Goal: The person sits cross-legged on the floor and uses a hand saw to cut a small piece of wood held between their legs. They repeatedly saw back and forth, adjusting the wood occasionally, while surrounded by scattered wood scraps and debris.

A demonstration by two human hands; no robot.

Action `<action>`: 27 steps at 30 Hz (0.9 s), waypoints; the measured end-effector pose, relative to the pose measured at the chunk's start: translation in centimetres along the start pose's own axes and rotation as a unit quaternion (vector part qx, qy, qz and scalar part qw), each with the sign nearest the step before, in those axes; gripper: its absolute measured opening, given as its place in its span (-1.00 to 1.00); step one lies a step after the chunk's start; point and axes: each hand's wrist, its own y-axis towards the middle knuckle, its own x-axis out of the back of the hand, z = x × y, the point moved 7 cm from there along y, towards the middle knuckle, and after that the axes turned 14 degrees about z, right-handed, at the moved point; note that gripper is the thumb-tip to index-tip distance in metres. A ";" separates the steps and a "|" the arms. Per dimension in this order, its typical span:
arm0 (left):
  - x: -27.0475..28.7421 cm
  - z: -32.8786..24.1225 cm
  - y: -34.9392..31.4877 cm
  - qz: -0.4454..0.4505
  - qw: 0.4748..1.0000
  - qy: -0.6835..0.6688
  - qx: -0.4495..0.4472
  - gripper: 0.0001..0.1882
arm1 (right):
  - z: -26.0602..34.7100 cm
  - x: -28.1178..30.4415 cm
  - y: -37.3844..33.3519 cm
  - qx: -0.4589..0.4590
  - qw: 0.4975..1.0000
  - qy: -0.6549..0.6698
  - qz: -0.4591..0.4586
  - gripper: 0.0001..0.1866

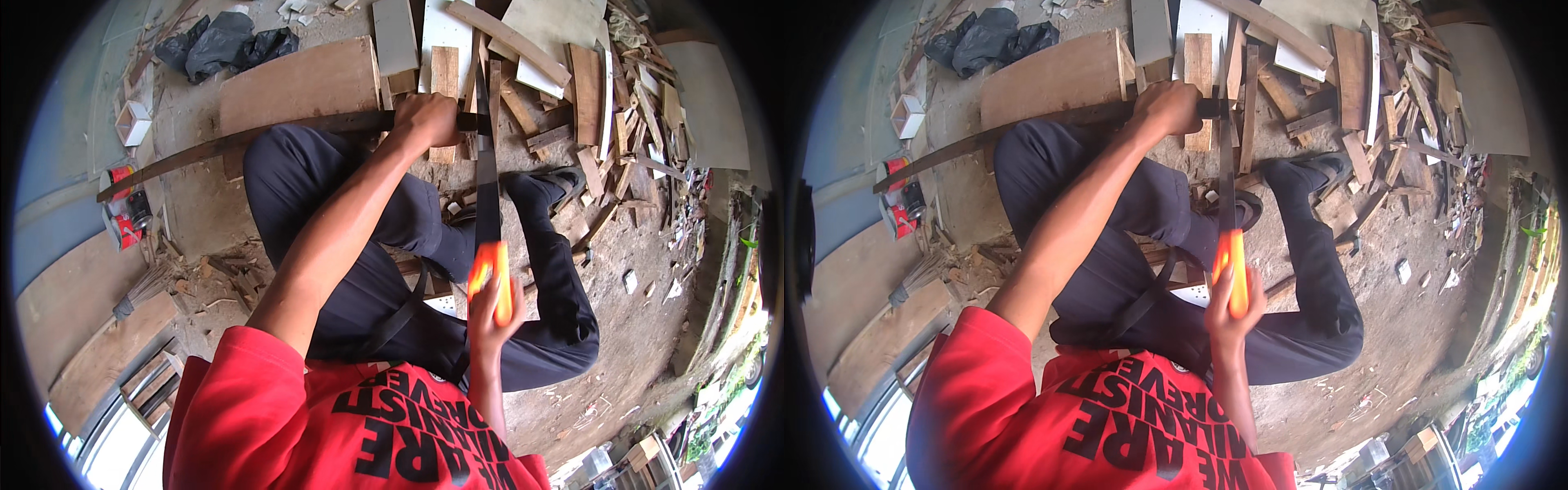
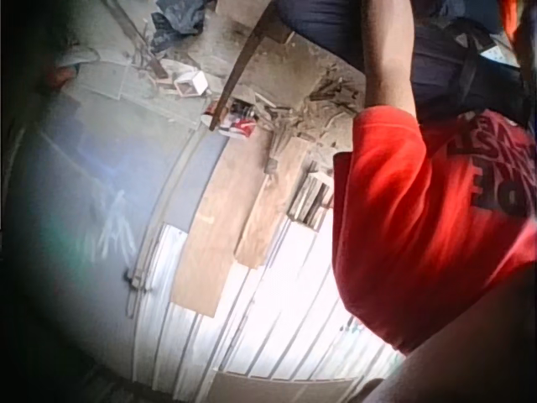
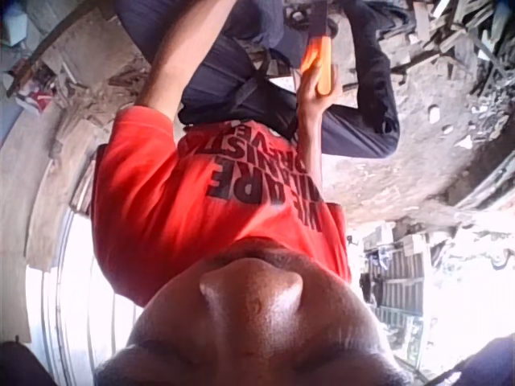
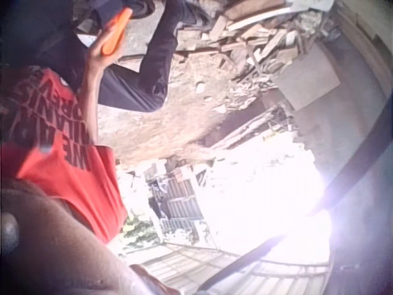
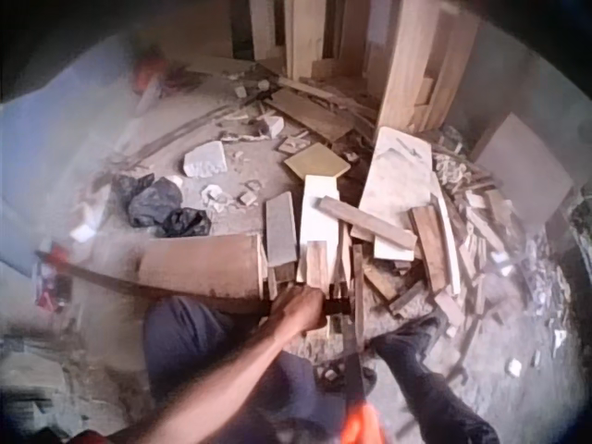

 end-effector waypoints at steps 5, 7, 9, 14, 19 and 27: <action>1.2 -2.1 -0.2 0.022 1.000 0.010 -0.015 -0.68 | 3.6 -2.7 14.1 0.066 0.997 0.045 -0.023 -0.69; 0.8 -1.2 0.6 0.041 0.999 0.024 0.003 -0.68 | 5.1 -3.4 13.4 0.094 0.995 0.010 -0.023 -0.76; 0.6 -0.8 1.3 0.039 0.998 0.042 0.004 -0.68 | 4.7 -3.3 9.8 0.104 0.994 -0.015 -0.004 -0.82; 0.9 -0.3 0.7 0.018 1.000 -0.021 0.009 -0.70 | 1.1 0.8 -2.7 -0.007 1.000 -0.026 -0.004 -0.84; -0.1 0.3 2.1 0.015 1.000 0.004 -0.006 -0.67 | 4.4 -1.4 5.3 0.056 0.998 -0.039 0.004 -0.80; 1.1 -0.8 2.2 0.036 0.998 0.036 -0.022 -0.65 | 4.4 -2.0 7.7 0.052 0.999 -0.016 0.000 -0.78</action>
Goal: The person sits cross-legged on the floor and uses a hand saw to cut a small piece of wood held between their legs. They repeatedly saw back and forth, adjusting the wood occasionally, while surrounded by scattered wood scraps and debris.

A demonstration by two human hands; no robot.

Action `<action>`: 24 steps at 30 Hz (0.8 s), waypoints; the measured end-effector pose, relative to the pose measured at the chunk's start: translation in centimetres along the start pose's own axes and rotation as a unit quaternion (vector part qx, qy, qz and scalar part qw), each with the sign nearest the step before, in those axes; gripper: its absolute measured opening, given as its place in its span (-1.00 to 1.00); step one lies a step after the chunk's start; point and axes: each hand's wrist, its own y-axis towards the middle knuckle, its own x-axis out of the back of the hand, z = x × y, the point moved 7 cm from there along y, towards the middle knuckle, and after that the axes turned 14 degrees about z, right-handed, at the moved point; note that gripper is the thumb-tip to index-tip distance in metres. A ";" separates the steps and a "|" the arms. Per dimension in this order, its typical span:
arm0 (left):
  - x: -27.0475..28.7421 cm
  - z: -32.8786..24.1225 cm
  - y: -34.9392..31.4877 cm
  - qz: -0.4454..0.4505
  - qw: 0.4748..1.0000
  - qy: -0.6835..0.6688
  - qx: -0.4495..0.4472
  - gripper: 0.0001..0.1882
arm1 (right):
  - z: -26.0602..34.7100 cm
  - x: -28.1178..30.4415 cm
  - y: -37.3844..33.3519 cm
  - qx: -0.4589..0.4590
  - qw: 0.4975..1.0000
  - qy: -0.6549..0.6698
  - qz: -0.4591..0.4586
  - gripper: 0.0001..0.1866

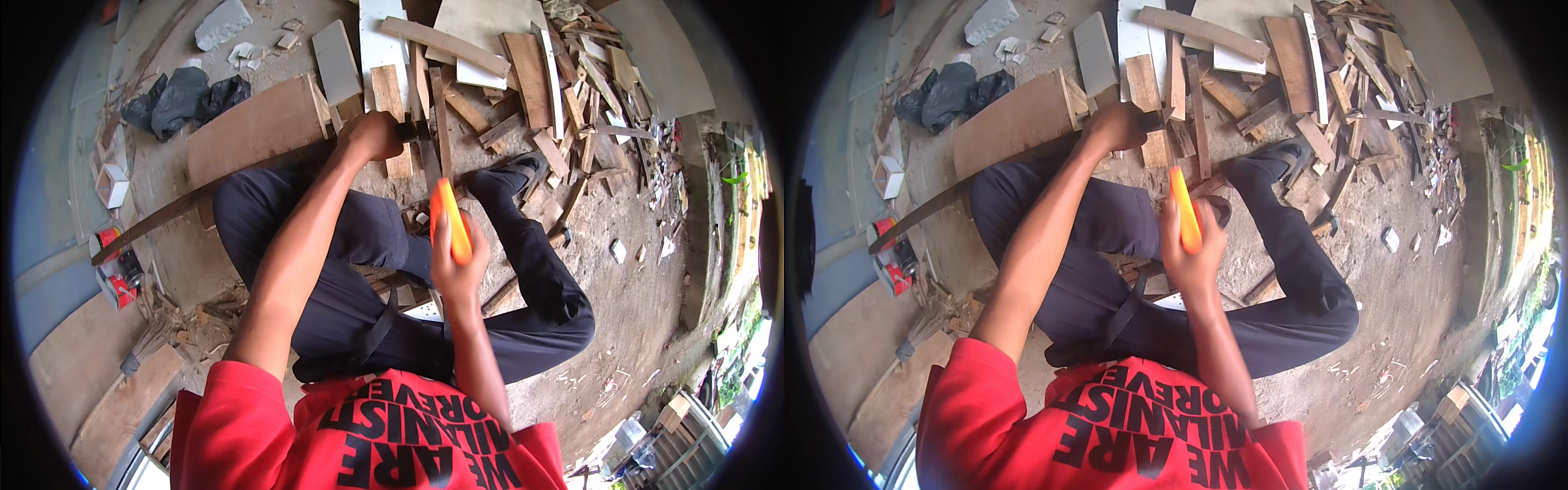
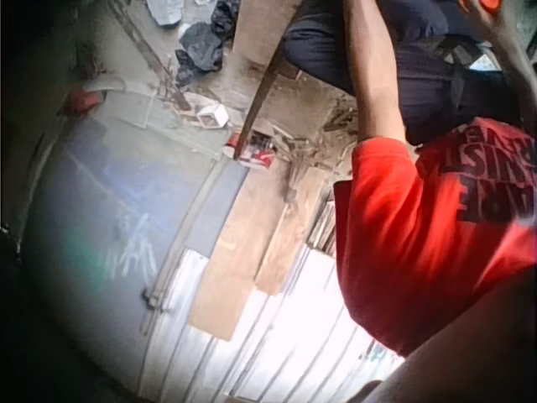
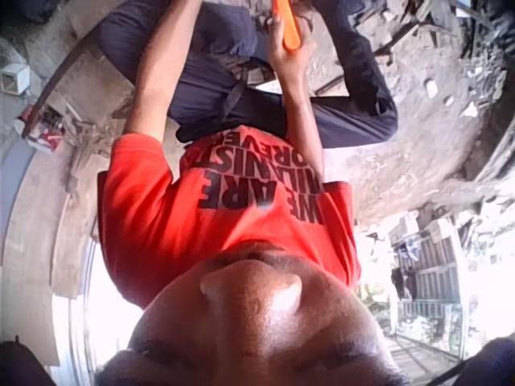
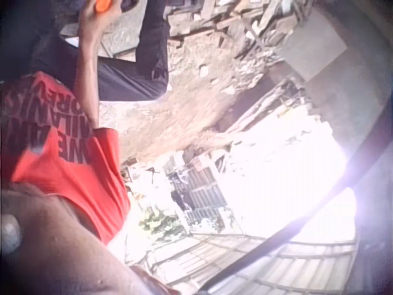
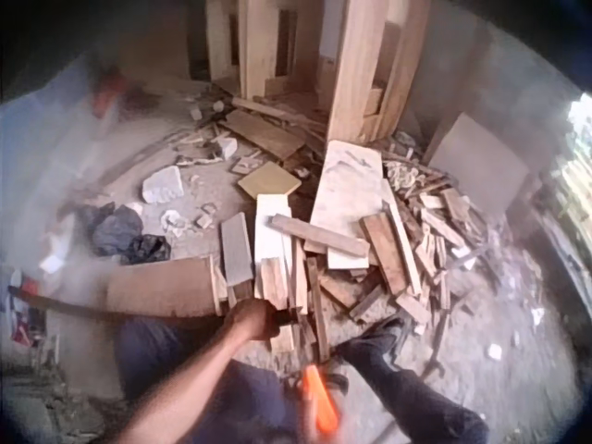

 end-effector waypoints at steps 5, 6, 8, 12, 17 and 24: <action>-0.2 0.3 -0.8 -0.018 0.998 -0.047 0.034 -0.65 | -0.6 2.6 -10.5 -0.040 0.998 -0.037 0.013 -0.80; -0.1 0.5 -0.7 -0.016 0.998 -0.044 0.035 -0.65 | -0.4 2.4 -10.0 -0.033 0.999 -0.035 0.017 -0.80; -0.4 0.5 -1.0 -0.015 0.999 -0.037 0.035 -0.65 | -0.5 1.6 -6.6 0.000 0.999 -0.037 0.012 -0.80; -1.1 -0.6 0.5 -0.002 1.000 0.024 -0.018 -0.63 | 0.1 -0.3 5.2 0.032 0.999 0.030 -0.029 -0.71; -0.8 0.7 1.5 0.022 1.000 0.004 0.006 -0.59 | -1.3 0.0 -0.5 0.022 0.999 -0.002 -0.030 -0.88; -0.1 -0.1 -1.5 0.010 0.998 -0.029 0.050 -0.62 | -1.3 2.1 -7.1 -0.038 0.999 -0.009 0.009 -0.82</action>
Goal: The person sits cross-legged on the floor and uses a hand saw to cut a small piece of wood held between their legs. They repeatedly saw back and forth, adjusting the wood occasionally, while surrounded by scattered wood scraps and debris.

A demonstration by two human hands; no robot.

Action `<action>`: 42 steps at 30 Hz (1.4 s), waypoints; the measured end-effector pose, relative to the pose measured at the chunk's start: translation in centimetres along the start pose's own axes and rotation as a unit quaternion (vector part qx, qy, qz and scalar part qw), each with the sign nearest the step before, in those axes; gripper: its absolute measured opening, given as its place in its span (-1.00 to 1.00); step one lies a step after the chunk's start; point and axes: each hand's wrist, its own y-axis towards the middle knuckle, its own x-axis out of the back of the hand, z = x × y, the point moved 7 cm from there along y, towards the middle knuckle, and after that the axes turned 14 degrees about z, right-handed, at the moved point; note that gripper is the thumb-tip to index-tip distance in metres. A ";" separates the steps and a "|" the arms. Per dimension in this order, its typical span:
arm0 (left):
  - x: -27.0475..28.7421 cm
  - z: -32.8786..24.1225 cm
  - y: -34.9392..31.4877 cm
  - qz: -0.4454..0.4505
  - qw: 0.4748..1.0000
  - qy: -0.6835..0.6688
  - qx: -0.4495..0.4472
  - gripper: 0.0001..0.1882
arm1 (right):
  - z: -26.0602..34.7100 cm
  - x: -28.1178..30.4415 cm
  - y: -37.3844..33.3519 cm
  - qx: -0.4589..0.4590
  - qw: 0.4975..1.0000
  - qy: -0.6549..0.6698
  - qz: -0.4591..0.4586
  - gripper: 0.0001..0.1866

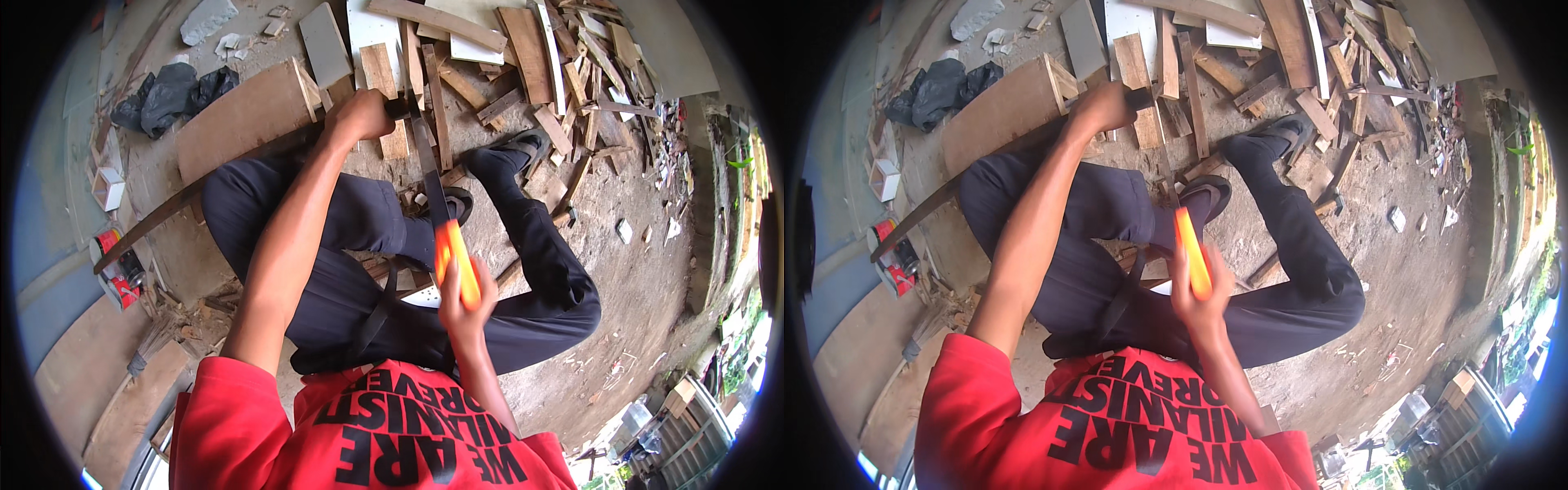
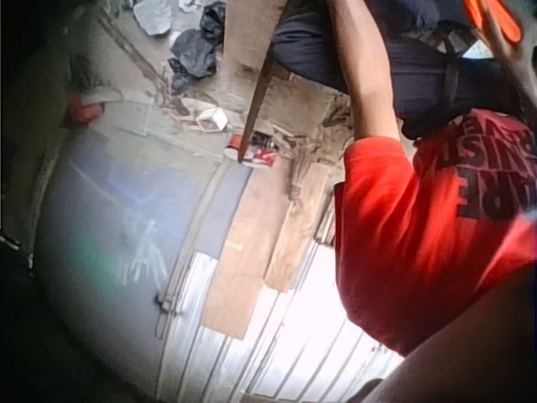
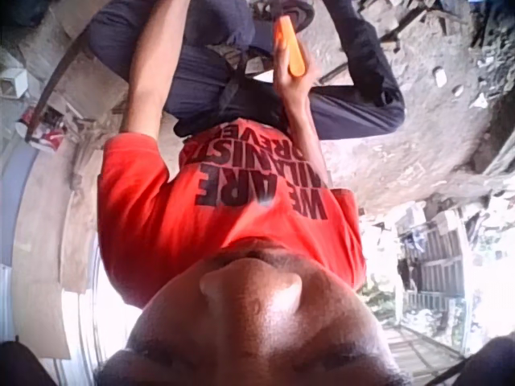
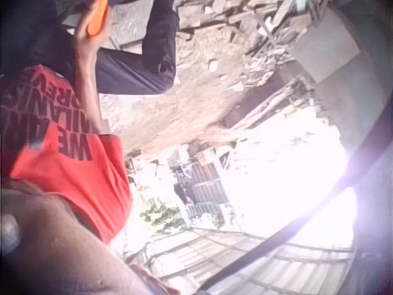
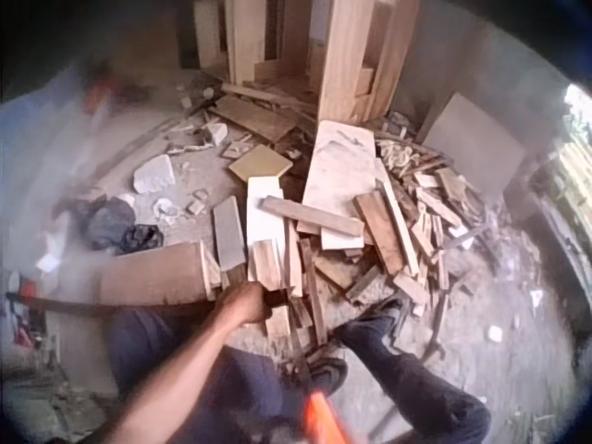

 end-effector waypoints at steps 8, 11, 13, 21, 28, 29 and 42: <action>-2.1 1.1 4.2 0.008 0.994 0.102 -0.045 -0.63 | 1.0 -2.7 9.2 0.092 0.995 0.013 -0.041 -0.83; -0.9 0.4 1.6 -0.015 0.999 -0.006 -0.038 -0.63 | -0.9 -1.1 1.3 0.045 0.998 -0.033 -0.030 -0.91; -0.3 0.2 1.1 -0.020 1.000 0.001 -0.014 -0.63 | -0.4 0.3 -2.6 0.038 0.999 -0.011 -0.022 -0.83; -0.1 -0.7 1.7 -0.041 0.997 0.041 -0.058 -0.69 | 1.8 -2.1 13.4 0.060 0.997 0.047 -0.031 -0.75; -0.6 0.3 1.0 -0.018 0.999 0.000 -0.029 -0.63 | -1.0 0.2 -1.0 0.014 1.000 0.004 -0.018 -0.85; -0.1 0.4 0.7 -0.025 0.999 -0.015 -0.023 -0.63 | -2.6 0.7 -3.1 -0.046 0.999 0.020 -0.001 -0.85; -0.9 0.9 4.9 0.008 0.994 0.057 -0.093 -0.59 | 0.5 -2.2 7.4 0.079 0.996 0.023 -0.045 -0.84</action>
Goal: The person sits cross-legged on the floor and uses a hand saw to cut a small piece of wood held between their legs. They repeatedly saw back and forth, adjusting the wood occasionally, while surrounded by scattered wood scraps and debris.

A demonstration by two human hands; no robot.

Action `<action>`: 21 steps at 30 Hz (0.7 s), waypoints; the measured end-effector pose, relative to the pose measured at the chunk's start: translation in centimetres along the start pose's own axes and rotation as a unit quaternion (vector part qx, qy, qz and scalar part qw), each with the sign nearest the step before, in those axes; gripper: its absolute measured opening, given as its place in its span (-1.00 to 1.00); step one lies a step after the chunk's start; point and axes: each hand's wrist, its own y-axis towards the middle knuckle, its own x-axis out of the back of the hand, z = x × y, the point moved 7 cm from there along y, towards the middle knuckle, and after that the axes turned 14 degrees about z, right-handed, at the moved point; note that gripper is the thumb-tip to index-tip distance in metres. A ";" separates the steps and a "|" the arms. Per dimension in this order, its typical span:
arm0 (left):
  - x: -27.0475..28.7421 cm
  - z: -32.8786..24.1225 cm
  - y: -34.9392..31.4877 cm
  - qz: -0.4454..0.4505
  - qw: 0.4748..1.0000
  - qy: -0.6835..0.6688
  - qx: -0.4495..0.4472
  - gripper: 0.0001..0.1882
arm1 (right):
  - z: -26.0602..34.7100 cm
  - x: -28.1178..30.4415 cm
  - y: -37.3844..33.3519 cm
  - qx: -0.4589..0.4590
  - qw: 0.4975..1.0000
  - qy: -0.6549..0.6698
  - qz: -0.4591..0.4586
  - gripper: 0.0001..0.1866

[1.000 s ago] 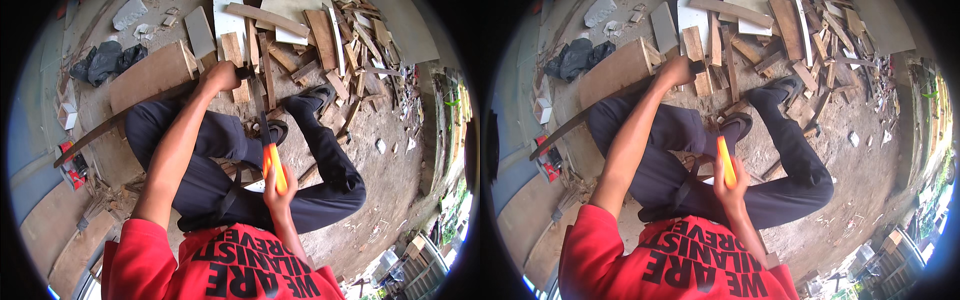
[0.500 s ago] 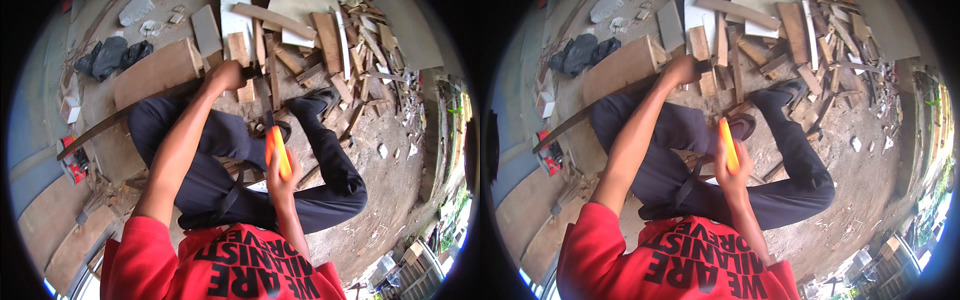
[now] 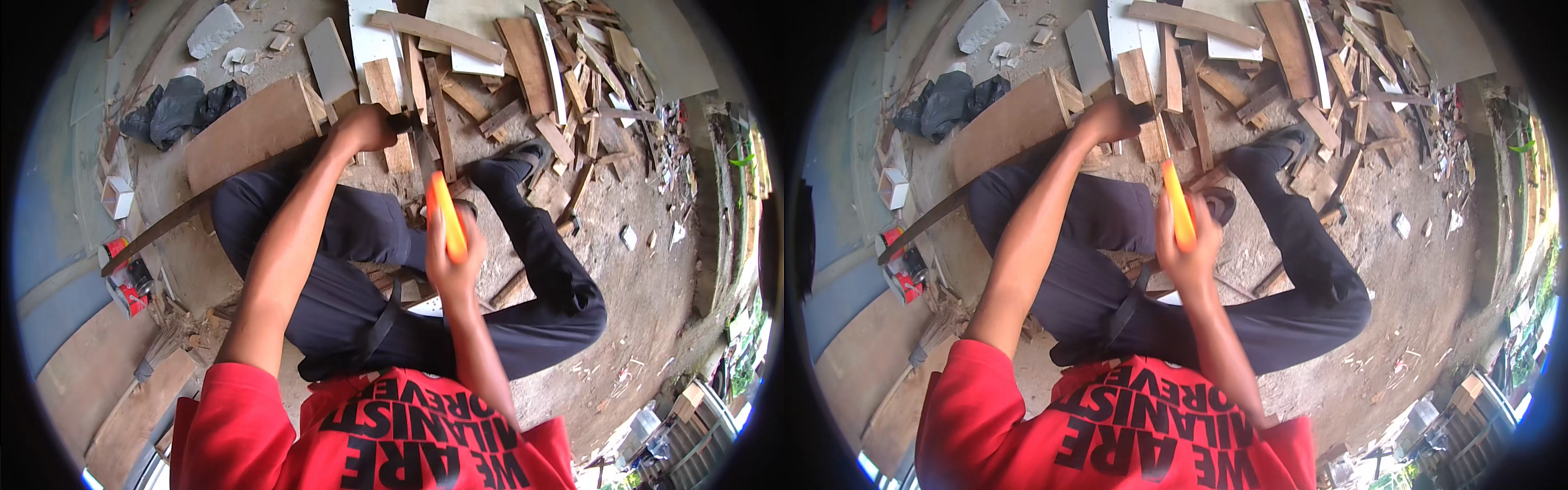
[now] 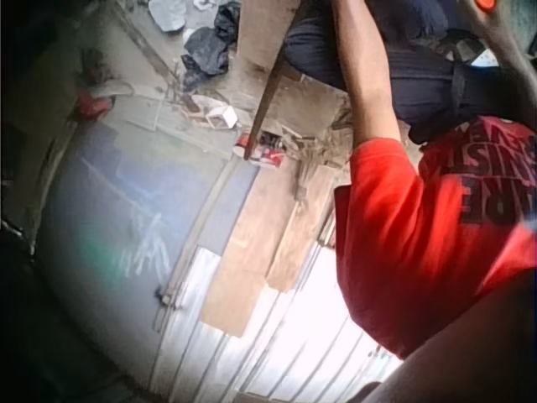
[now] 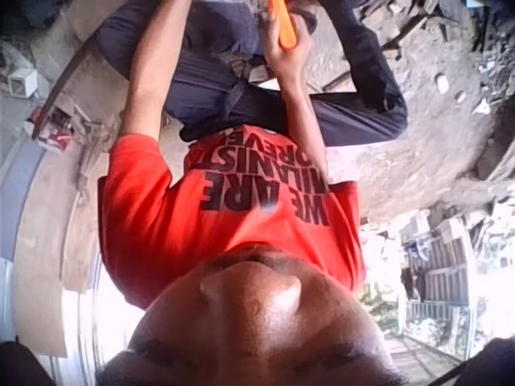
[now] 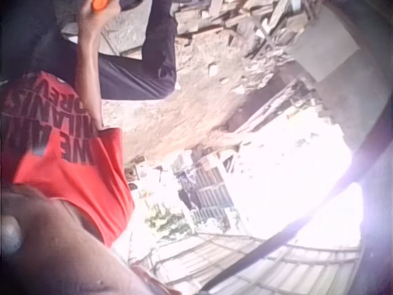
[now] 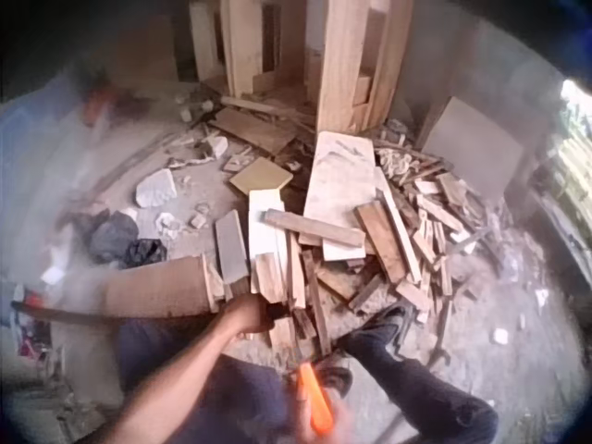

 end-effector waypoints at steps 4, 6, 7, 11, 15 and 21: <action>0.3 -0.8 -2.9 -0.009 0.996 -0.064 0.056 -0.58 | 0.8 3.4 -8.9 -0.052 0.998 -0.039 0.028 -0.87; 0.4 -1.1 -3.3 -0.017 0.995 -0.074 0.058 -0.60 | 1.1 3.5 -8.2 -0.029 0.999 -0.032 0.000 -0.89; 0.2 -1.0 -3.2 -0.002 0.997 -0.054 0.051 -0.61 | 0.3 2.7 -6.1 -0.076 0.997 -0.014 0.017 -0.89; -1.2 -0.9 -0.8 -0.004 1.000 0.023 0.003 -0.66 | 0.3 -1.5 6.6 -0.001 0.999 -0.036 -0.012 -0.75; -0.4 -1.3 -1.9 0.023 1.000 -0.002 0.021 -0.67 | 0.1 -1.5 5.1 -0.005 1.000 -0.029 0.001 -0.81; 0.0 -1.2 -3.6 -0.024 0.996 -0.022 0.079 -0.65 | 0.4 3.8 -10.0 -0.104 0.994 -0.024 0.039 -0.89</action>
